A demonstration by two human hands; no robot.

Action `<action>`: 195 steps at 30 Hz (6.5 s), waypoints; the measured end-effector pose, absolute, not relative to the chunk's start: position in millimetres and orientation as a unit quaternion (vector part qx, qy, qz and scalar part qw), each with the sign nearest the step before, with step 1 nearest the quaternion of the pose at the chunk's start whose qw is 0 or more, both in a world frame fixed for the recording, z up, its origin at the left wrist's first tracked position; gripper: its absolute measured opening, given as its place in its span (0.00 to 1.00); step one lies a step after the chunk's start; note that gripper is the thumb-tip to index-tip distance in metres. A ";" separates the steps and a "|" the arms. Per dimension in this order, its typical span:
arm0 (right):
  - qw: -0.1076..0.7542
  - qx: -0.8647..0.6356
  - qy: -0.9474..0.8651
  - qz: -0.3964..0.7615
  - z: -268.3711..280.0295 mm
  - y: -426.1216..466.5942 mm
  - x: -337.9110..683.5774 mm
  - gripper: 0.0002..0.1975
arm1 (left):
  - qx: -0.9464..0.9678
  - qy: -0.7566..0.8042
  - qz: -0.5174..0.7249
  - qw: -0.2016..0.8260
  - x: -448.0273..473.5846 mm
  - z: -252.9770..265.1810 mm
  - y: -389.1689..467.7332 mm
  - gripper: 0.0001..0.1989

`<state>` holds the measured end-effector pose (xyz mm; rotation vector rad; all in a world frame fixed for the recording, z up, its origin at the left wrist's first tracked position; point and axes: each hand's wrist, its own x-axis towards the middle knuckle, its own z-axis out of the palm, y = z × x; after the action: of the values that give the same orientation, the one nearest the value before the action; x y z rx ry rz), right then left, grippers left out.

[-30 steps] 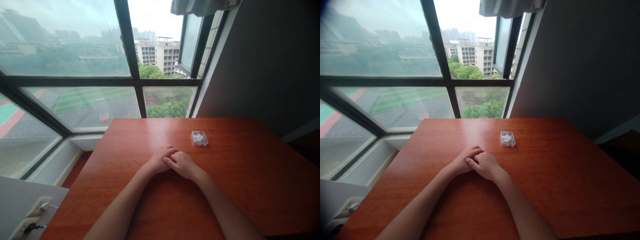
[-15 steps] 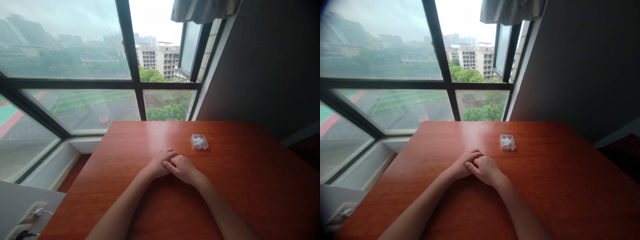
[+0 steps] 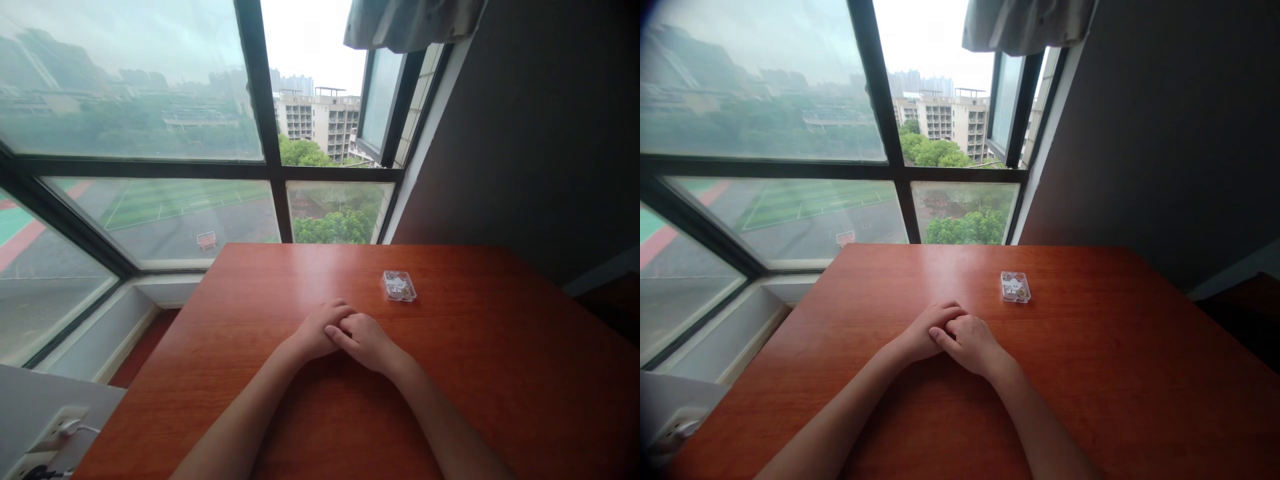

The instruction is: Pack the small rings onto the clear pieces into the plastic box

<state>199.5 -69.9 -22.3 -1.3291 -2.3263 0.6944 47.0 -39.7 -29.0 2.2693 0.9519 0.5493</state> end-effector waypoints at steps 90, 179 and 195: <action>0.181 -0.471 -0.827 0.249 -22.2 -69.4 200.0 0.26 | 0.859 0.355 0.205 0.307 47.8 -26.9 -39.1 0.15; 0.384 -0.681 -0.623 0.014 -52.3 -25.6 266.5 0.16 | 0.872 0.351 0.221 0.262 49.1 -26.5 -41.6 0.12; 0.393 -0.542 -0.733 0.122 -47.2 -55.0 205.8 0.22 | 0.816 0.467 0.275 0.202 24.5 -28.2 -26.2 0.18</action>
<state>205.8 -55.0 -47.2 -1.3746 -1.8602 0.3108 24.5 -26.2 -28.2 2.2771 1.3046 0.7664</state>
